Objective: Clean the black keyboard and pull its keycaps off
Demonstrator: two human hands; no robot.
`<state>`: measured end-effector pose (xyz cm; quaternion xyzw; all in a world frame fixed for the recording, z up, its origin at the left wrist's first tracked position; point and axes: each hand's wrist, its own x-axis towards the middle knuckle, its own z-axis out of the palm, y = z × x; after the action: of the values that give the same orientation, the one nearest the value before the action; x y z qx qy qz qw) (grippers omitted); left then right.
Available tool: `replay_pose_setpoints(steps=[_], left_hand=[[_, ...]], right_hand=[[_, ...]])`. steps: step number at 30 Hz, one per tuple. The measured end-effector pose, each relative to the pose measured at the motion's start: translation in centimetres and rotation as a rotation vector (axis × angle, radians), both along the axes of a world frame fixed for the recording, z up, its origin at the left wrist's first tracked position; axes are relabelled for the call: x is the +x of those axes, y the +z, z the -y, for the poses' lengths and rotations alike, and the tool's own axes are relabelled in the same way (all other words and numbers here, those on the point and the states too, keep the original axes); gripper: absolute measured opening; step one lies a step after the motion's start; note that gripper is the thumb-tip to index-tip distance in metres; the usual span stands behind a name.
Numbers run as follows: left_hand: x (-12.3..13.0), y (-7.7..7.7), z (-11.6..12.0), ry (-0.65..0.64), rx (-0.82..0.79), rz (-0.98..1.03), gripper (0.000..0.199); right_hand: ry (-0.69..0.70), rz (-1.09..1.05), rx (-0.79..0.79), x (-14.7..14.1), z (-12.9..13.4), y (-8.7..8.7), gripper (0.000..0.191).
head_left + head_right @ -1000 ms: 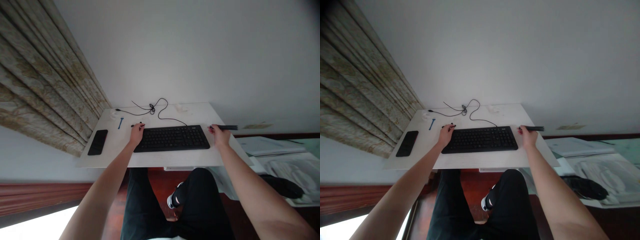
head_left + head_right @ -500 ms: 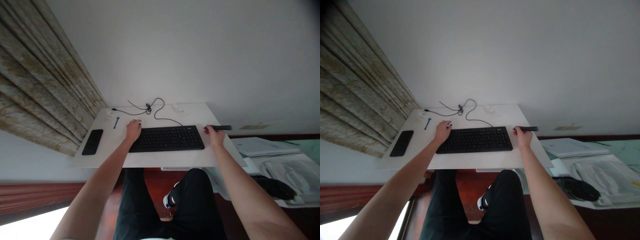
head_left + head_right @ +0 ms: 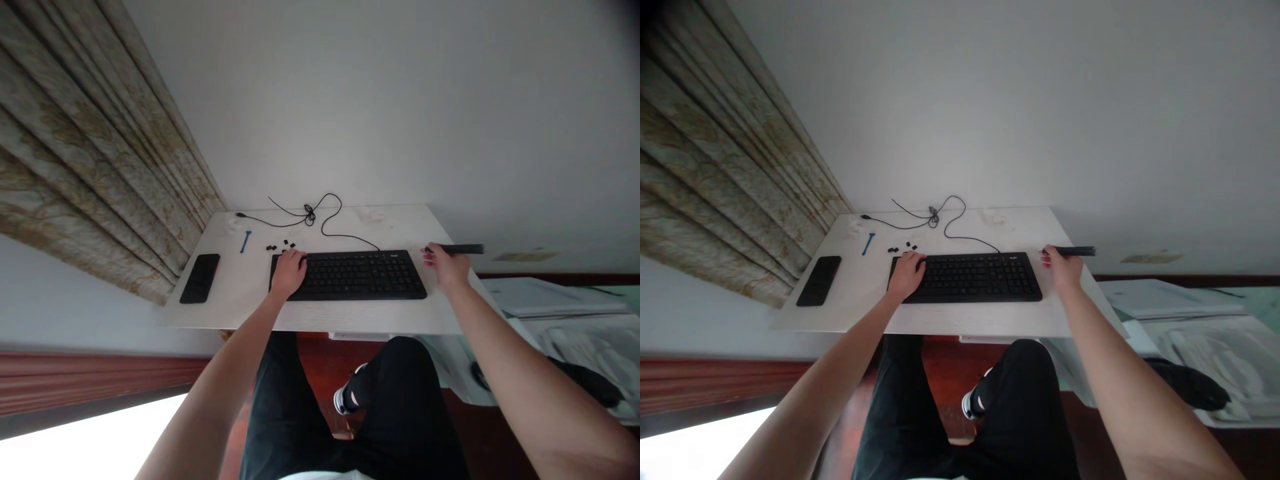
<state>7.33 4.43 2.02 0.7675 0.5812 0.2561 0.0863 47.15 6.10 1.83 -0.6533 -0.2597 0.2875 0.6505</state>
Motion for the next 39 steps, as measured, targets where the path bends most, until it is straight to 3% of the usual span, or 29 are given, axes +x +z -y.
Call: replay_pose_setpoints(steps=[3,7,10,13,19,25,32,39], left_hand=[[0.0,-0.1,0.0,0.001,-0.013,0.002,0.021],[0.1,-0.2,0.0,0.027,-0.017,0.037,0.026],[0.1,-0.3,0.1,0.043,-0.019,0.067,0.035],[0.1,-0.3,0.1,0.047,-0.026,0.085,0.041],[0.1,-0.2,0.1,0.022,-0.033,0.072,0.042],[0.1,0.0,0.0,0.007,-0.013,0.011,0.029],[0.1,0.0,-0.1,0.009,-0.015,-0.013,0.015],[0.2,0.1,0.0,0.02,-0.024,-0.033,0.013]], right_hand=[[0.119,0.135,0.042,-4.2,-0.5,2.1,0.012],[0.546,0.119,0.02,-13.1,-0.6,4.5,0.017],[0.775,0.128,-0.033,-19.0,-0.6,5.3,0.013],[0.854,0.222,-0.094,-22.2,-1.0,5.4,0.01],[0.842,0.295,-0.177,-23.5,-2.2,4.7,0.007],[0.874,0.355,-0.207,-23.7,-2.7,4.2,0.008],[0.882,0.475,-0.197,-24.2,-2.4,4.7,0.007],[0.99,0.453,-0.269,-24.3,-3.8,5.4,0.006]])
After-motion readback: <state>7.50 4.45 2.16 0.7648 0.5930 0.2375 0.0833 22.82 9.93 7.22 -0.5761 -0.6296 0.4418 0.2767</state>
